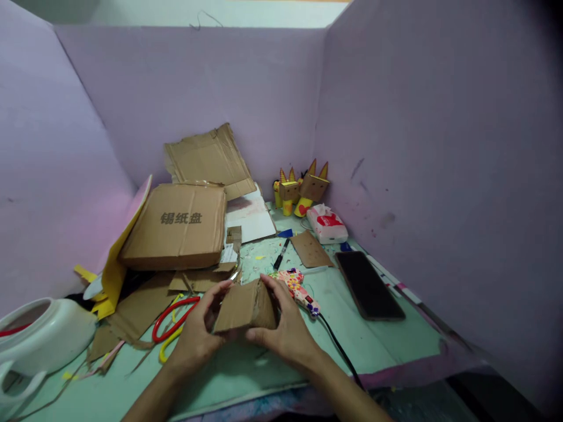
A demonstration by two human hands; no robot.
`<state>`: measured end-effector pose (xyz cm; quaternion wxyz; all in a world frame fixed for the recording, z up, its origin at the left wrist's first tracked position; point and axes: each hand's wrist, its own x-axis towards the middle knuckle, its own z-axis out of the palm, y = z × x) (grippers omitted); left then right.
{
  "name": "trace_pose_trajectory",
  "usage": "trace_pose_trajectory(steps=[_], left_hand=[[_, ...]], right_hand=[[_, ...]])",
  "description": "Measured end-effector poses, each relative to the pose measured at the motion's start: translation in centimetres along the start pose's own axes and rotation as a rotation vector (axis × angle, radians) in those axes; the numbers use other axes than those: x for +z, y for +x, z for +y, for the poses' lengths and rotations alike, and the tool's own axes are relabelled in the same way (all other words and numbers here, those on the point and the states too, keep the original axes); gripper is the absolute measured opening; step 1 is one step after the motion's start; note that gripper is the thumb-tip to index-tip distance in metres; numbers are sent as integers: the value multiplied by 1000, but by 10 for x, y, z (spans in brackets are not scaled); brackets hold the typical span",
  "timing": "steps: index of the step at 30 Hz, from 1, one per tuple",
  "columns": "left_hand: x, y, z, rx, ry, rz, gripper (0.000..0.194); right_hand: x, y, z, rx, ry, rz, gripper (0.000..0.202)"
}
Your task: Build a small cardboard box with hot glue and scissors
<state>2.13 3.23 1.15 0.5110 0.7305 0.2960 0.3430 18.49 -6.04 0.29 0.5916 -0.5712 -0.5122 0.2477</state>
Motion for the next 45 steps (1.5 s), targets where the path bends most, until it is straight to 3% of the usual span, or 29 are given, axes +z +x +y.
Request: trace_pose_trajectory(steps=[3,6,10,14,17,19,22,25,27,30,35,38,41,45], left_hand=[[0,5,0,-20,-78,-14,75],[-3,5,-5,-33,-17,-63,74],[-8,2,-8,128,142,-119,62],[-10,-2,2,221,10,-202,55],[-12,1,12,171,-225,-225,56],[-11,9,20,84,-317,-152,54],[-3,27,31,-79,-284,-3,47],[13,39,37,-162,-169,16,49],[24,42,35,-161,-158,-9,52],[34,40,26,-203,-245,-12,54],[36,29,20,-264,-353,103,51],[36,26,25,-252,-416,164,47],[37,26,26,-259,-514,198,44],[41,30,19,-319,-601,262,44]], right_hand=[[1,-2,3,-15,-5,7,88],[2,-4,6,-38,-22,14,83],[2,-6,3,-47,-50,43,78],[2,-9,2,-90,-93,109,77],[3,-12,4,-194,-154,163,81],[2,-13,2,-279,-198,167,90],[-1,-14,-7,-412,-258,85,103],[-6,-14,-16,-464,-293,-48,104],[-6,-15,-15,-441,-276,-102,105],[3,-20,-1,-297,-137,-74,107],[26,-25,22,52,265,93,57],[27,-20,12,197,403,45,49],[18,-14,-6,160,387,-52,42],[15,-15,-11,9,259,-18,32]])
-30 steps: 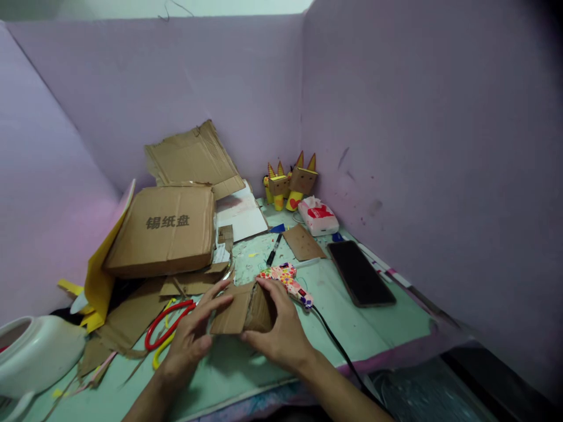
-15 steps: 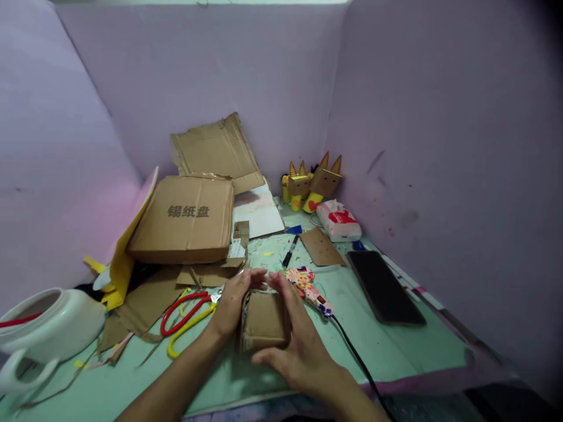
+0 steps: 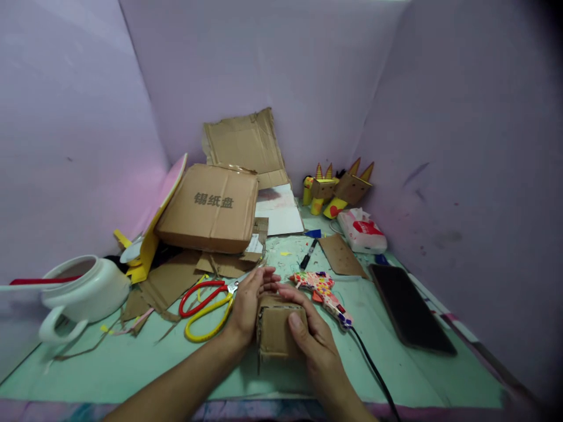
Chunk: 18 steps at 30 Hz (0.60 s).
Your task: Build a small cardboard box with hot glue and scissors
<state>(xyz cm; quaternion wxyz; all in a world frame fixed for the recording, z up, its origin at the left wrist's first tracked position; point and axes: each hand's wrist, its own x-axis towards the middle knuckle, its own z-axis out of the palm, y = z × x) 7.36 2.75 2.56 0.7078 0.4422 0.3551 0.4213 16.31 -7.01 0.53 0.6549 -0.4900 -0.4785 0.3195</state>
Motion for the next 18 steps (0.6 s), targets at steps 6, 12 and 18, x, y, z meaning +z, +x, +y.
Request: trace_pose_trajectory(steps=[6,12,18], left_hand=[[-1,-1,-2,13,66,16,33],[-3,-7,1,72,159,0,24],[-3,-7,-2,107,220,-22,26]], right_hand=[[2,-3,23,-20,-105,31,27],[3,-3,24,-92,-252,50,18],[2,-2,23,-124,-296,23,16]])
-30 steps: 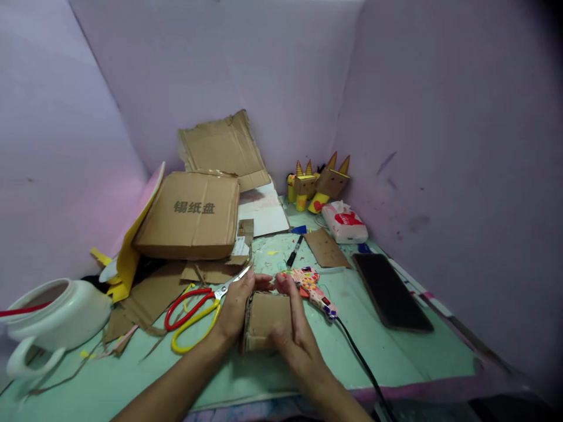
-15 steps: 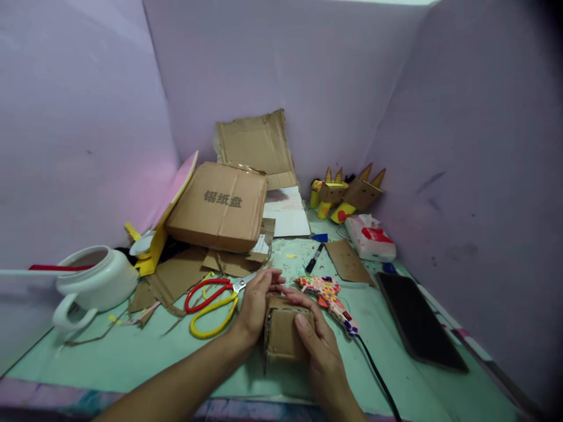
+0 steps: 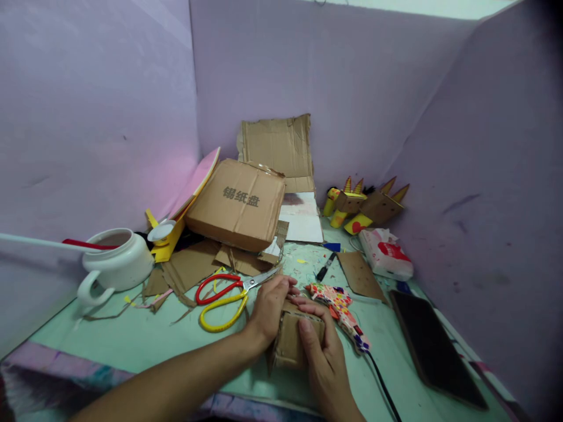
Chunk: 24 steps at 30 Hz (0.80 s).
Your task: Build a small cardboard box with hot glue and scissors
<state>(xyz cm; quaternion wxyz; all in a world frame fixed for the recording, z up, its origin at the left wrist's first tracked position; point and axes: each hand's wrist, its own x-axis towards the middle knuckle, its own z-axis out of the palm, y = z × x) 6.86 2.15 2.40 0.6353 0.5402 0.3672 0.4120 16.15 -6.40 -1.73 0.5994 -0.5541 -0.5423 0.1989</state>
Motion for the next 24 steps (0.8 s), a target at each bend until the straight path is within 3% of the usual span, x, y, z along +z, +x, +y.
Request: trace_pose_trajectory(steps=[5,9,12,14,15,17,19,22,24], left_hand=[[1,0,-3,6,35,-14,26],[-7,8,3,-25,6,-85,42],[-23,11,20,34,45,-412,60],[-33,9,35,106,278,-721,95],[-37,7,41,148,437,-783,109],[-40,4,48,195,649,-813,123],[-41,2,47,211,707,-802,124],[-38,4,38,186,462,-808,107],[-32,8,29,101,183,-695,83]], right_hand=[[-1,1,0,34,71,-7,17],[-3,7,-3,197,166,70,25],[-5,15,-7,325,205,187,37],[-6,19,-9,356,227,251,41],[-6,21,-10,362,241,274,41],[-5,22,-11,372,286,295,41],[-4,21,-11,385,357,295,39],[-2,18,-8,378,489,301,33],[-1,15,-8,318,561,302,26]])
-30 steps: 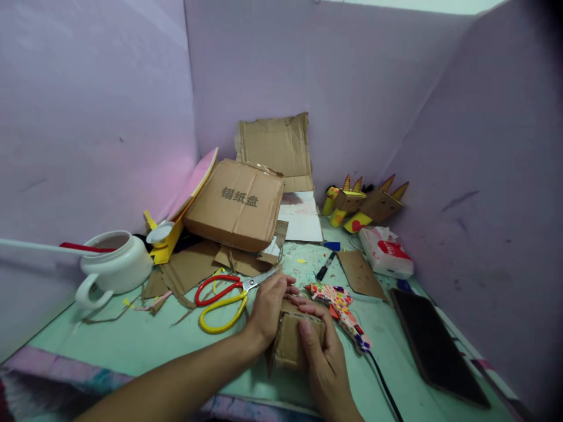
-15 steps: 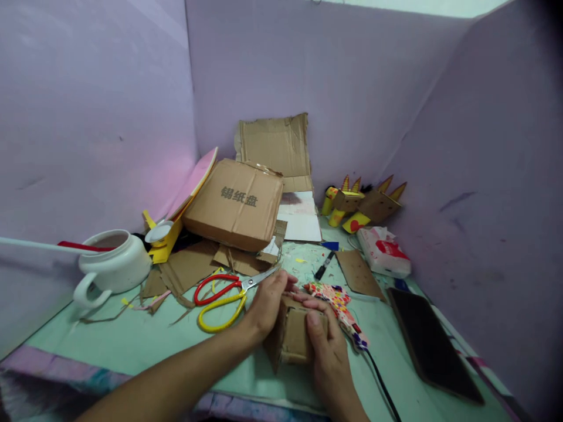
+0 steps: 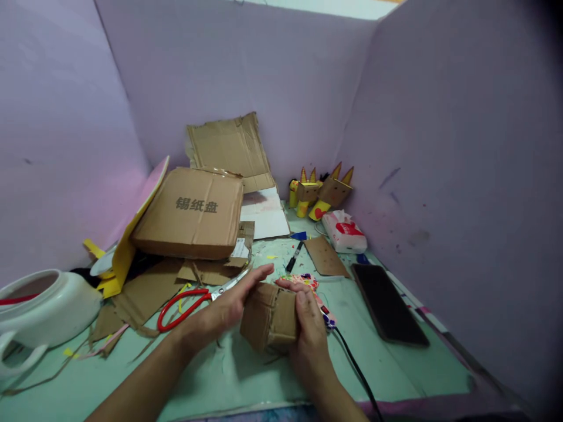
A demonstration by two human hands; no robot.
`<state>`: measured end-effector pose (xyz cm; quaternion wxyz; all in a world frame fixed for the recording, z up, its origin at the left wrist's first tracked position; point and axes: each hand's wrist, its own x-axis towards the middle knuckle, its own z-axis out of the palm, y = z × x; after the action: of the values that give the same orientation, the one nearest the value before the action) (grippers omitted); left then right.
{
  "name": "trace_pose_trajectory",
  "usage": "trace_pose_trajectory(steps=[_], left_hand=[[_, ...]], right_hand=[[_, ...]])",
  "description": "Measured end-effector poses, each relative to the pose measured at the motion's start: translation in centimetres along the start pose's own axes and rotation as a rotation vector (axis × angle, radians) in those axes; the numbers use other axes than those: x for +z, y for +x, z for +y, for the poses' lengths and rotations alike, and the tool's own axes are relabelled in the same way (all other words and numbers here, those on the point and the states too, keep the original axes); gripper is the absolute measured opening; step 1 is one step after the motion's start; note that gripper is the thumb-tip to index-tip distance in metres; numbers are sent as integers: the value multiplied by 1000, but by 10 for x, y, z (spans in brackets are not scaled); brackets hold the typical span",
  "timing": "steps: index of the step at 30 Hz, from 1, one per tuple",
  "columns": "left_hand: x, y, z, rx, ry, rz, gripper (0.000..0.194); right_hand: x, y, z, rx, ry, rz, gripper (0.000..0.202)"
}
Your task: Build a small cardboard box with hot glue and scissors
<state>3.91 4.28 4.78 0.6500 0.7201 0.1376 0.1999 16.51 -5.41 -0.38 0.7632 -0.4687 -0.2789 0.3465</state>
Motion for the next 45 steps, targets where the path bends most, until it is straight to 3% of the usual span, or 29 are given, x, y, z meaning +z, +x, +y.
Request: trace_pose_trajectory(steps=[2,4,6,8,13,17,24,45], left_hand=[[8,8,-9,-64,-178,266,67],[16,15,-16,-142,-144,523,60],[23,18,-21,-171,-24,643,53],[27,19,-22,-144,88,658,47],[30,16,-16,-102,195,686,38],[33,16,-14,-73,198,661,32],[36,13,-15,-162,159,707,25],[36,13,-13,-110,225,686,23]], right_hand=[[1,-3,-1,-62,43,-66,20],[2,-6,-2,-117,32,-174,16],[3,-9,-1,-143,-6,-275,16],[3,-10,3,-131,-73,-284,17],[5,-9,11,-54,-300,-133,30],[14,-5,2,-132,-417,-151,22],[17,-3,-1,-182,-412,-170,16],[15,-2,0,-223,-349,-170,15]])
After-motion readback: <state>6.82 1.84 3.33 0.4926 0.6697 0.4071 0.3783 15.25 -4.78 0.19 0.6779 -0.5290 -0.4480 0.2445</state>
